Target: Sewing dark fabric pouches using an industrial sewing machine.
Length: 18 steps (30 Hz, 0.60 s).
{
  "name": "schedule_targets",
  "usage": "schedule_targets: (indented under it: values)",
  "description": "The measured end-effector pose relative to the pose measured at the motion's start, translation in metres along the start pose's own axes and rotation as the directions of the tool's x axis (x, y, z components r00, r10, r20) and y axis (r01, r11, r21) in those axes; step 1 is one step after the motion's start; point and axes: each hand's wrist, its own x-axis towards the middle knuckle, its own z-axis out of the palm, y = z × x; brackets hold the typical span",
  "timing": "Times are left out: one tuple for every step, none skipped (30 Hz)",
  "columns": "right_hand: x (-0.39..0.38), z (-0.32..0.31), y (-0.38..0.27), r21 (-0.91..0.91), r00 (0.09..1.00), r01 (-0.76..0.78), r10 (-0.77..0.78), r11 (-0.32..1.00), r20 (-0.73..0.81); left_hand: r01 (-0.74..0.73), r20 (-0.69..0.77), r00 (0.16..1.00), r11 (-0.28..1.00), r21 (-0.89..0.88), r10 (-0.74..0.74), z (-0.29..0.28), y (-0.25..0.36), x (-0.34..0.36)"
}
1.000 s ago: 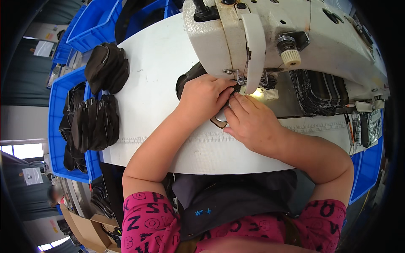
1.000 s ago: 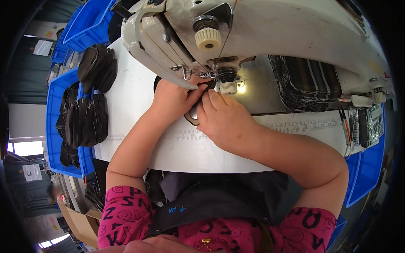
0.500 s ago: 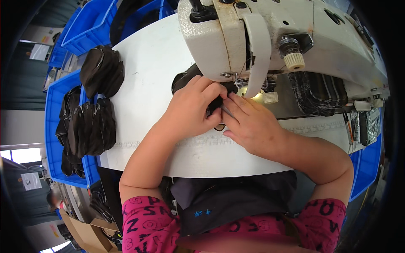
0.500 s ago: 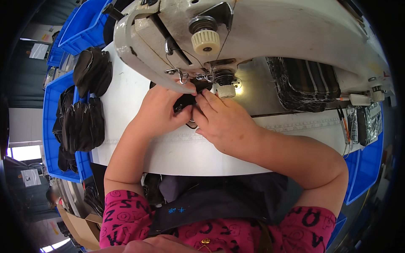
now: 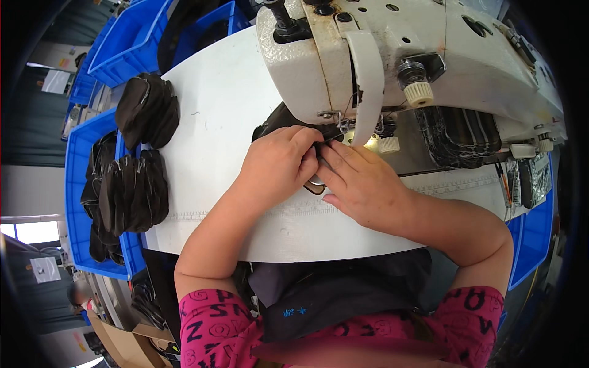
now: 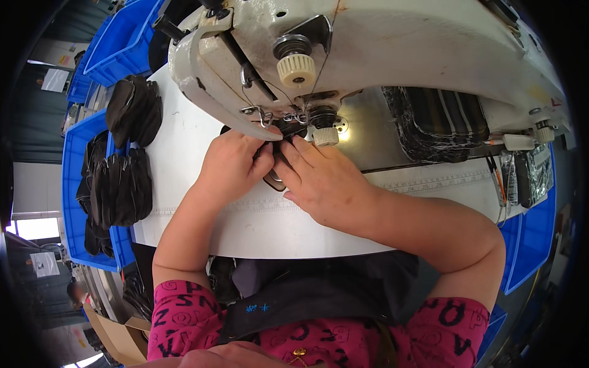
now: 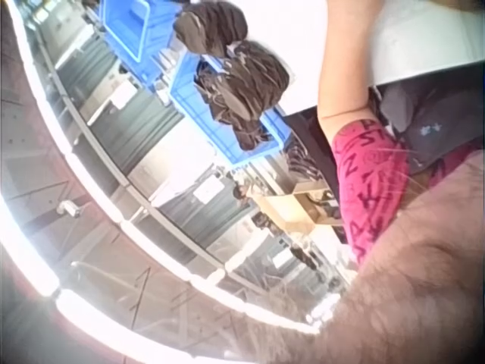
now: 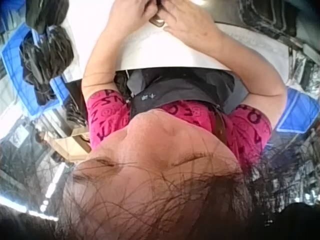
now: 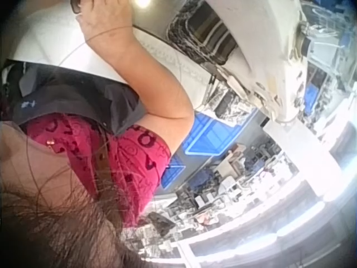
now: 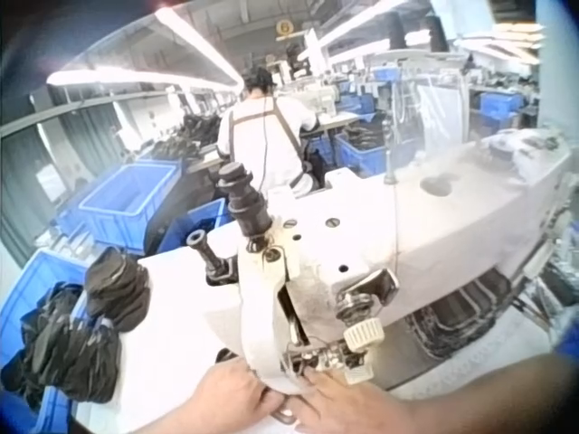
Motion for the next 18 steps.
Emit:
schedule_targets:
  values:
    - [0.000,0.000,0.000,-0.003,1.000,0.006,-0.006,1.000,0.021,-0.061,-0.037,0.997,0.998,-0.010,0.060,0.002,0.000,0.000]
    - [0.000,0.000,0.000,-0.006,0.999,0.011,-0.011,1.000,0.043,-0.122,-0.073,0.990,0.992,-0.018,0.120,0.003,-0.001,0.000]
    - [0.000,-0.001,-0.001,-0.005,0.999,0.010,-0.009,1.000,0.042,-0.122,-0.071,0.990,0.992,-0.018,0.121,0.003,0.000,-0.001]
    - [0.000,-0.003,-0.002,0.006,0.998,0.010,-0.010,1.000,0.062,-0.174,-0.081,0.980,0.981,0.080,0.180,0.002,0.001,-0.001]
    - [0.000,-0.004,-0.003,0.016,0.996,0.009,-0.010,1.000,0.083,-0.224,-0.086,0.967,0.958,0.177,0.241,0.003,0.001,-0.001]
    - [-0.001,-0.003,-0.003,0.016,0.996,0.006,-0.008,1.000,0.083,-0.225,-0.084,0.966,0.958,0.176,0.243,0.004,0.002,-0.001]
    - [-0.001,-0.002,-0.004,-0.003,0.998,0.011,-0.011,1.000,0.065,-0.222,-0.071,0.969,0.956,0.190,0.238,0.006,0.003,-0.002]
    - [-0.002,-0.002,-0.004,-0.023,0.999,0.017,-0.015,1.000,0.047,-0.217,-0.060,0.970,0.954,0.205,0.234,0.008,0.004,-0.001]
    - [-0.002,-0.001,-0.005,-0.024,0.999,0.015,-0.013,1.000,0.048,-0.219,-0.059,0.970,0.954,0.203,0.235,0.009,0.003,0.000]
    - [-0.003,0.001,-0.006,-0.007,0.997,-0.010,0.011,1.000,0.075,-0.227,-0.072,0.967,0.955,0.191,0.244,0.012,0.002,0.001]
    - [-0.003,0.001,-0.007,0.011,0.994,-0.036,0.035,0.999,0.101,-0.234,-0.084,0.964,0.955,0.180,0.252,0.013,0.001,0.002]
    - [-0.003,0.002,-0.007,0.011,0.994,-0.038,0.037,0.999,0.101,-0.236,-0.082,0.964,0.955,0.179,0.254,0.014,0.001,0.002]
    - [-0.003,0.001,-0.007,0.000,0.996,-0.027,0.027,1.000,0.090,-0.218,-0.080,0.971,0.970,0.111,0.227,0.015,0.002,0.002]
    - [-0.003,0.001,-0.007,-0.010,0.997,-0.016,0.016,1.000,0.080,-0.196,-0.076,0.977,0.980,0.042,0.199,0.015,0.003,0.003]
    - [-0.002,-0.001,-0.007,-0.010,0.997,-0.017,0.018,1.000,0.080,-0.197,-0.075,0.977,0.979,0.041,0.200,0.016,0.002,0.003]
    - [-0.002,-0.004,-0.008,-0.026,0.993,-0.019,0.022,0.999,0.112,-0.191,-0.068,0.979,0.981,0.010,0.192,0.016,0.002,0.003]
    - [-0.002,-0.005,-0.008,-0.043,0.989,-0.021,0.027,0.999,0.143,-0.186,-0.061,0.981,0.982,-0.020,0.184,0.015,0.001,0.003]
    - [-0.002,-0.005,-0.009,-0.044,0.989,-0.022,0.028,0.999,0.143,-0.187,-0.061,0.981,0.982,-0.020,0.186,0.015,0.000,0.003]
